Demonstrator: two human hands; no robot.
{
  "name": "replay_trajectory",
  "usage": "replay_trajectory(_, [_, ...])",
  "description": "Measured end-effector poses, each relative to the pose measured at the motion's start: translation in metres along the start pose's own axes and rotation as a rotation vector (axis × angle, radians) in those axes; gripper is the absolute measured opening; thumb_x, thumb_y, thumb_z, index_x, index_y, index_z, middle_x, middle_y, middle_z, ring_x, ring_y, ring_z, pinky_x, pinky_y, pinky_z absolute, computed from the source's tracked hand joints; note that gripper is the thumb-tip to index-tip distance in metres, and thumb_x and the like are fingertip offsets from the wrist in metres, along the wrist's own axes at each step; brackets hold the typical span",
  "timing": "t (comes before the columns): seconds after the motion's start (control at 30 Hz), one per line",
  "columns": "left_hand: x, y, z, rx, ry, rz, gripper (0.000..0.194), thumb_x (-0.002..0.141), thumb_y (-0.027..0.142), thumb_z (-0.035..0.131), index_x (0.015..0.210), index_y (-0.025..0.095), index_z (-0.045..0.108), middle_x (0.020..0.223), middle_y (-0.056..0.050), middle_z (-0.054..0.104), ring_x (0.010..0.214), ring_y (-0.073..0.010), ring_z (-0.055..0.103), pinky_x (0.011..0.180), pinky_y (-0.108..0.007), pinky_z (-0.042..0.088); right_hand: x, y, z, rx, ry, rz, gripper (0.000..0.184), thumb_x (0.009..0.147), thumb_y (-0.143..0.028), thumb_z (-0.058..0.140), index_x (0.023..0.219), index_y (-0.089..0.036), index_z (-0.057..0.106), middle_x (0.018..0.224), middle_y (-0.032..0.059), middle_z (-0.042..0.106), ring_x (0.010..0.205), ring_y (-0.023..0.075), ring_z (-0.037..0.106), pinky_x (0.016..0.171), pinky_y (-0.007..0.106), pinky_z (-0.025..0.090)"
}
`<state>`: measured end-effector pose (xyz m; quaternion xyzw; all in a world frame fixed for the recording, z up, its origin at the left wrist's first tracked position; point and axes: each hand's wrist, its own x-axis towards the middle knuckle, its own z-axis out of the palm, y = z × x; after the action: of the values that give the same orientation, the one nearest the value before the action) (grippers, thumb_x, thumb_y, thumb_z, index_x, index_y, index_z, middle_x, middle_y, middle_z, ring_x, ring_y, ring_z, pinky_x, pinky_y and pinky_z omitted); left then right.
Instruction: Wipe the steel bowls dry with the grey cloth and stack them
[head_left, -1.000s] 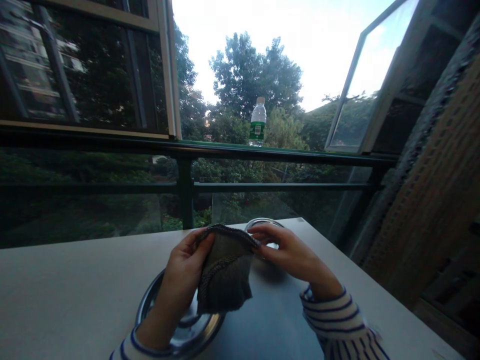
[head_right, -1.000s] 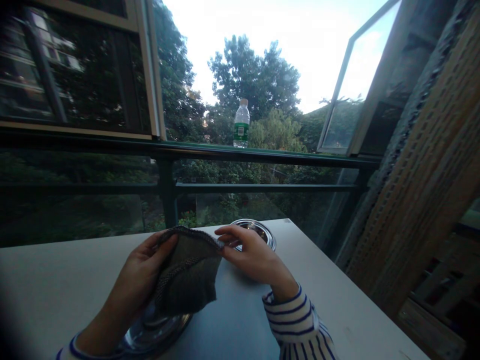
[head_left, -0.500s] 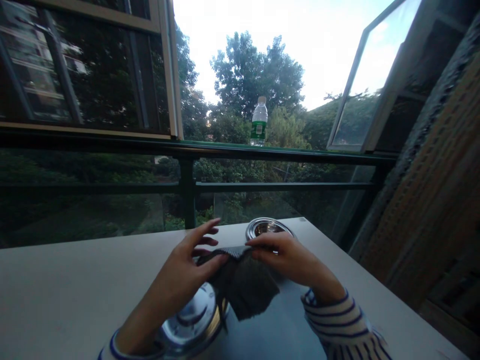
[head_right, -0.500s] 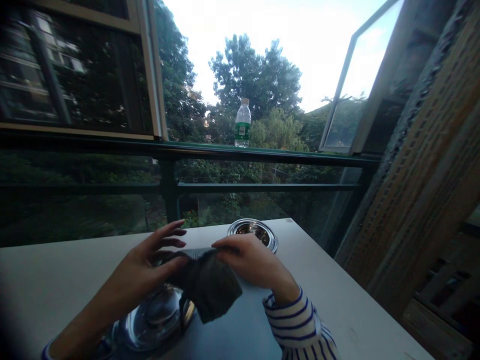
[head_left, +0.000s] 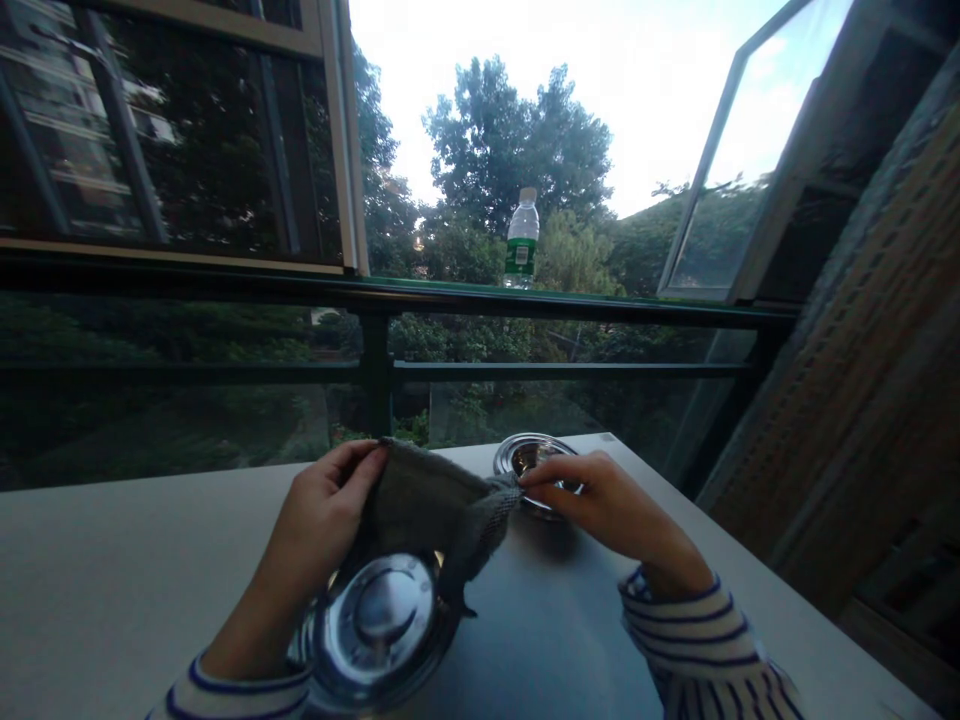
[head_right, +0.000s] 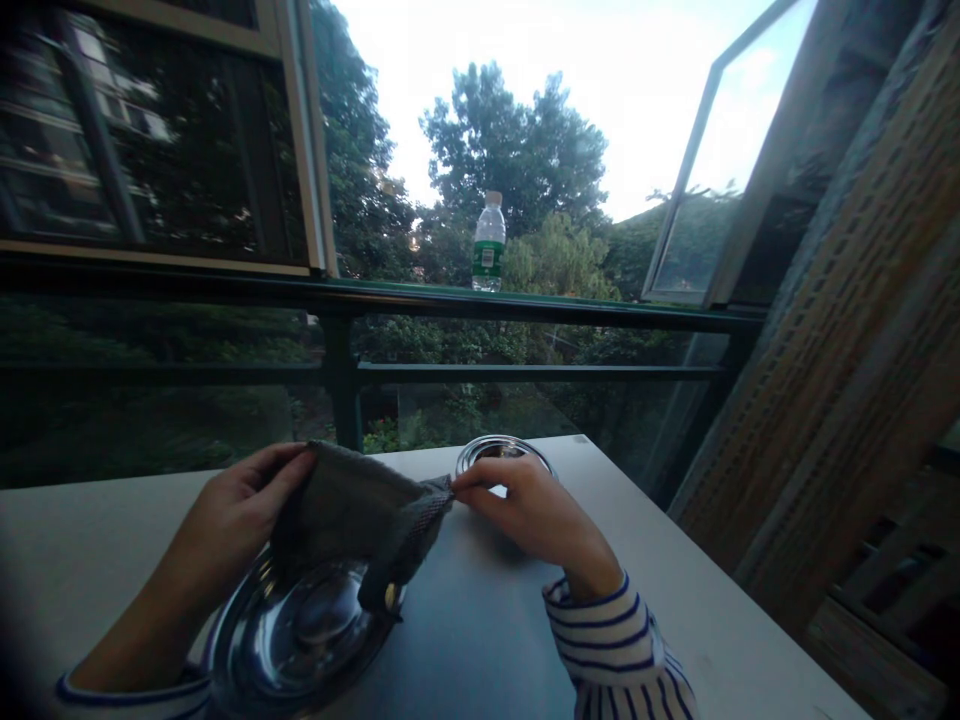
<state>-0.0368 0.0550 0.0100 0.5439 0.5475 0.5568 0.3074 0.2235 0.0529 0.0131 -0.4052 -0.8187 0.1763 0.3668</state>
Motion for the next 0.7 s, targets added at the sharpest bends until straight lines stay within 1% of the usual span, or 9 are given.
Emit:
replay_trajectory(0.2, [0.007, 0.002, -0.017, -0.078, 0.246, -0.017, 0.028, 0.066, 0.039, 0.064, 0.085, 0.018, 0.066, 0.073, 0.000, 0.066, 0.072, -0.0173, 0.059, 0.059, -0.023, 0.043, -0.005, 0.020, -0.014, 0.006, 0.004, 0.069, 0.014, 0.080, -0.022, 0.058, 0.083, -0.023, 0.071, 0.080, 0.0003, 0.070, 0.075, 0.0167, 0.065, 0.067, 0.026, 0.048])
replay_trajectory(0.27, [0.007, 0.005, -0.021, -0.091, 0.283, -0.012, 0.027, 0.065, 0.037, 0.065, 0.085, 0.018, 0.066, 0.074, 0.000, 0.066, 0.074, -0.0177, 0.060, 0.059, -0.023, 0.044, -0.005, 0.025, -0.016, 0.004, -0.038, 0.107, 0.013, 0.078, -0.021, 0.058, 0.080, -0.023, 0.071, 0.077, 0.0002, 0.070, 0.073, 0.0170, 0.064, 0.067, 0.027, 0.048])
replay_trajectory(0.33, [0.005, 0.007, -0.022, -0.080, 0.269, 0.020, 0.025, 0.066, 0.036, 0.066, 0.085, 0.019, 0.067, 0.077, -0.002, 0.067, 0.077, -0.0193, 0.061, 0.059, -0.024, 0.045, -0.006, 0.026, -0.018, -0.035, -0.103, 0.142, 0.014, 0.077, -0.019, 0.057, 0.081, -0.022, 0.070, 0.078, 0.0005, 0.070, 0.074, 0.0179, 0.064, 0.068, 0.028, 0.049])
replay_trajectory(0.37, [0.003, 0.008, -0.022, -0.075, 0.254, 0.045, 0.024, 0.066, 0.036, 0.066, 0.084, 0.020, 0.068, 0.078, -0.002, 0.068, 0.078, -0.0200, 0.061, 0.059, -0.025, 0.046, -0.006, 0.024, -0.018, -0.061, -0.121, 0.144, 0.016, 0.077, -0.017, 0.057, 0.084, -0.022, 0.070, 0.082, 0.0012, 0.070, 0.079, 0.0188, 0.064, 0.072, 0.030, 0.049])
replay_trajectory(0.47, [-0.006, 0.013, -0.018, -0.074, 0.198, 0.112, 0.022, 0.067, 0.036, 0.066, 0.083, 0.022, 0.069, 0.078, -0.001, 0.070, 0.075, -0.0202, 0.063, 0.058, -0.026, 0.048, -0.006, 0.013, -0.015, -0.098, -0.077, 0.074, 0.031, 0.077, -0.015, 0.056, 0.106, -0.022, 0.063, 0.108, 0.0045, 0.065, 0.101, 0.0216, 0.059, 0.088, 0.035, 0.044])
replay_trajectory(0.57, [-0.018, 0.023, -0.008, -0.081, 0.106, 0.148, 0.015, 0.067, 0.032, 0.067, 0.079, 0.024, 0.071, 0.072, 0.001, 0.071, 0.070, -0.0182, 0.064, 0.060, -0.024, 0.049, -0.006, -0.007, 0.001, -0.017, -0.016, 0.011, 0.052, 0.080, -0.029, 0.059, 0.130, -0.023, 0.044, 0.126, 0.0073, 0.054, 0.114, 0.0219, 0.051, 0.097, 0.039, 0.039])
replay_trajectory(0.63, [-0.027, 0.029, -0.002, -0.077, 0.054, 0.183, 0.011, 0.067, 0.030, 0.067, 0.076, 0.025, 0.071, 0.071, 0.003, 0.071, 0.068, -0.0162, 0.064, 0.061, -0.022, 0.050, -0.005, -0.021, 0.018, 0.027, -0.050, -0.064, 0.071, 0.076, -0.034, 0.065, 0.137, -0.022, 0.032, 0.133, 0.0090, 0.047, 0.120, 0.0241, 0.045, 0.100, 0.041, 0.034])
replay_trajectory(0.67, [-0.031, 0.032, 0.001, -0.063, 0.042, 0.205, 0.010, 0.068, 0.030, 0.067, 0.075, 0.026, 0.071, 0.071, 0.004, 0.071, 0.068, -0.0151, 0.064, 0.061, -0.021, 0.050, -0.003, -0.027, 0.026, 0.045, -0.080, -0.085, 0.073, 0.075, -0.033, 0.066, 0.138, -0.021, 0.030, 0.132, 0.0095, 0.048, 0.119, 0.0243, 0.046, 0.099, 0.040, 0.036])
replay_trajectory(0.7, [-0.034, 0.034, 0.002, -0.046, 0.029, 0.217, 0.009, 0.069, 0.030, 0.067, 0.075, 0.026, 0.071, 0.072, 0.004, 0.071, 0.069, -0.0148, 0.064, 0.063, -0.020, 0.050, -0.002, -0.032, 0.033, 0.075, -0.111, -0.100, 0.061, 0.080, -0.030, 0.061, 0.135, -0.022, 0.036, 0.123, 0.0075, 0.056, 0.110, 0.0221, 0.052, 0.092, 0.036, 0.041])
